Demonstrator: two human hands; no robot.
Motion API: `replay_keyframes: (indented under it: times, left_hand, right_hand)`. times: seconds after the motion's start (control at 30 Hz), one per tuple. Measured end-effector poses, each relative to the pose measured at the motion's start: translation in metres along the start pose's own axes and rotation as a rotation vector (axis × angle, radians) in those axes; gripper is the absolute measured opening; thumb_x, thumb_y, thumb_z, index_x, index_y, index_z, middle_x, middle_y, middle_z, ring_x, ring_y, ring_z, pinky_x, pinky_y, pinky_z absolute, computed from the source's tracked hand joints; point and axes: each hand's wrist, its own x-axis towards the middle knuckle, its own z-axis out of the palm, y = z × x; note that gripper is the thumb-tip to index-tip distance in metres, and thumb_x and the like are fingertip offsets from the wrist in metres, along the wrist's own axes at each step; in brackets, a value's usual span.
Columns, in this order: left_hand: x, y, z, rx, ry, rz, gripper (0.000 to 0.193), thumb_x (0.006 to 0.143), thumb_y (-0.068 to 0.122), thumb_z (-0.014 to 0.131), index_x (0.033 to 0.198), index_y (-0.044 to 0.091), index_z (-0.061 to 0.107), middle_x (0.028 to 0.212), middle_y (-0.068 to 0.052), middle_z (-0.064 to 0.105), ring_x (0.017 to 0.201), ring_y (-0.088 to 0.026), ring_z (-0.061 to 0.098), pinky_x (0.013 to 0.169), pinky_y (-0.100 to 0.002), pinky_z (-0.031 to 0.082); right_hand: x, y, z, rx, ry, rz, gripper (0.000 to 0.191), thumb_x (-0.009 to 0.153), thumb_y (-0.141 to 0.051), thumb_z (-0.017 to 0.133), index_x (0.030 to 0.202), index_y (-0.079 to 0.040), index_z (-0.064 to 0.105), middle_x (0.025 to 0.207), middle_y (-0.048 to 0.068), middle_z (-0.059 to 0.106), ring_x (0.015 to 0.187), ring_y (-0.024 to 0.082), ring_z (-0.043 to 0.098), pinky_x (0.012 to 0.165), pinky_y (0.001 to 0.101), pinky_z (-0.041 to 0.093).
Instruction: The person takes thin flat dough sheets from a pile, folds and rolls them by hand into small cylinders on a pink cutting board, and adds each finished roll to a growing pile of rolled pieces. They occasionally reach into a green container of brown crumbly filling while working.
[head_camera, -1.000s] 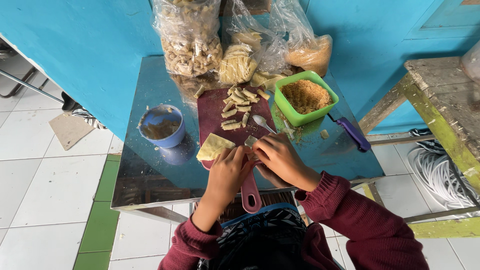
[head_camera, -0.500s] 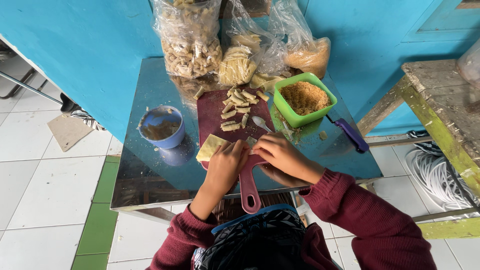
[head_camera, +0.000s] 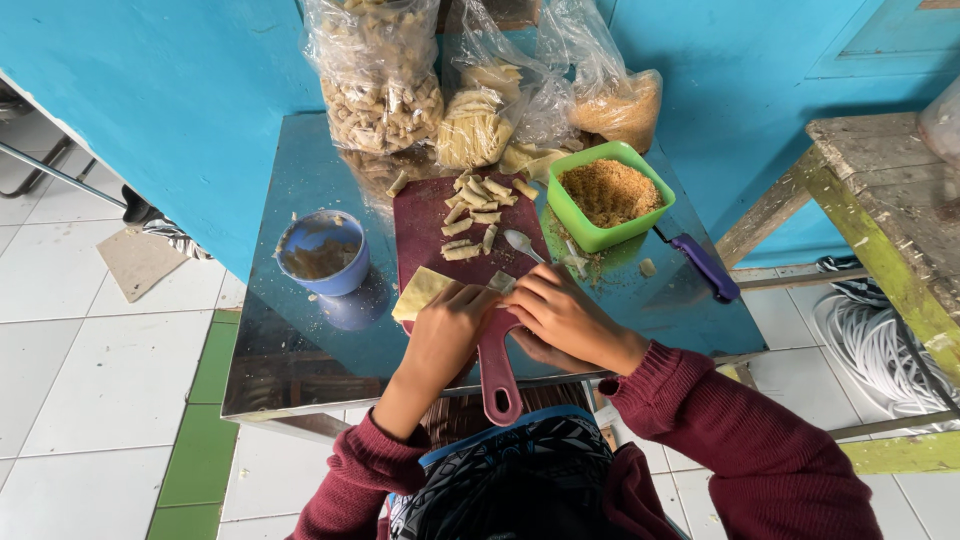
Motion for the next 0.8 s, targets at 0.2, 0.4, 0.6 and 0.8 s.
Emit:
replay_keyframes:
  times: [0.2,0.4,0.6,0.8]
  left_hand:
    - [0.002,-0.002,0.008,0.042,0.027,-0.007,0.016,0.088,0.01,0.071,0.103,0.005,0.068,0.096,-0.009,0.07,0.091,-0.028,0.068,0.077,-0.039,0.057]
    - [0.012,-0.007,0.019,0.007,-0.031,-0.209,0.01,0.09,0.019,0.072,0.094,0.011,0.067,0.089,-0.007,0.068,0.087,-0.027,0.069,0.071,-0.04,0.056]
    - [0.018,-0.008,0.021,-0.016,-0.071,-0.317,0.013,0.088,0.019,0.074,0.095,0.011,0.066,0.092,-0.007,0.069,0.085,-0.027,0.07,0.066,-0.04,0.056]
    - [0.006,-0.001,0.016,0.026,0.025,-0.172,0.011,0.092,0.015,0.071,0.1,0.01,0.066,0.093,-0.005,0.069,0.087,-0.026,0.069,0.072,-0.039,0.057]
  right_hand:
    - [0.002,0.006,0.015,0.141,0.037,0.17,0.011,0.088,-0.005,0.071,0.096,-0.002,0.065,0.098,0.007,0.065,0.1,0.028,0.059,0.091,0.039,0.049]
    - [0.002,0.012,0.022,0.252,0.053,0.331,0.013,0.085,-0.001,0.071,0.096,-0.003,0.065,0.097,0.009,0.064,0.098,0.03,0.058,0.088,0.0395,0.049]
    - [0.006,0.009,0.019,0.055,0.041,0.223,0.016,0.084,-0.005,0.07,0.1,-0.003,0.066,0.1,0.01,0.063,0.1,0.03,0.056,0.089,0.0421,0.047]
    - [0.004,-0.003,0.006,0.021,0.006,0.144,0.025,0.078,-0.01,0.072,0.1,0.001,0.066,0.1,0.011,0.064,0.099,0.028,0.055,0.086,0.0447,0.039]
